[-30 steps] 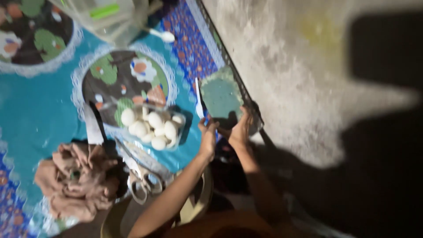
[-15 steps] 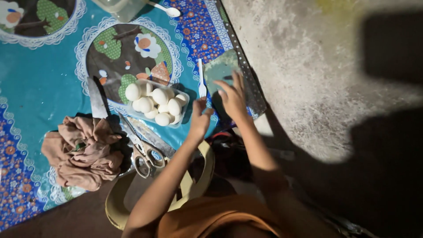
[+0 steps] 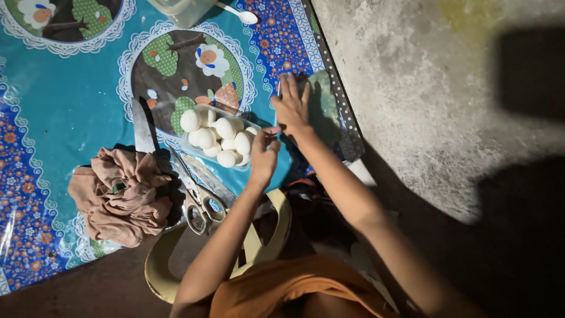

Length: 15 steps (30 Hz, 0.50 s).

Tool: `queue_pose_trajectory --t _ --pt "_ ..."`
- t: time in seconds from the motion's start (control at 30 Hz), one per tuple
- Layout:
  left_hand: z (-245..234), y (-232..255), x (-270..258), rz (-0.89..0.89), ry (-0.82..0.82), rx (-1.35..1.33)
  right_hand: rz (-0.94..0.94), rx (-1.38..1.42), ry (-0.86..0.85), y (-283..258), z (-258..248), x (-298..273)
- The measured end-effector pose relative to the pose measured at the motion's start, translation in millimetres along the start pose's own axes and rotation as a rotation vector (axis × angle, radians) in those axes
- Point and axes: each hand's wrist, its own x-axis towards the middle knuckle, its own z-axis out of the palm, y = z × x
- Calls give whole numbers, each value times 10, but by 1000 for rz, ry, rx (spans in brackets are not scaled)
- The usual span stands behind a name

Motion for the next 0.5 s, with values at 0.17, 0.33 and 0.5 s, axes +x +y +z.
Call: queue_pose_trajectory --t 0.17,0.33,0.5 --pt "-47 -62 39 24 47 -79 -69 102 149 1 -58 17" --pt "-48 182 38 147 110 -76 39 171 313 144 -486 -165" --pt "-39 -46 94 95 58 6 128 231 406 570 -247 -639"
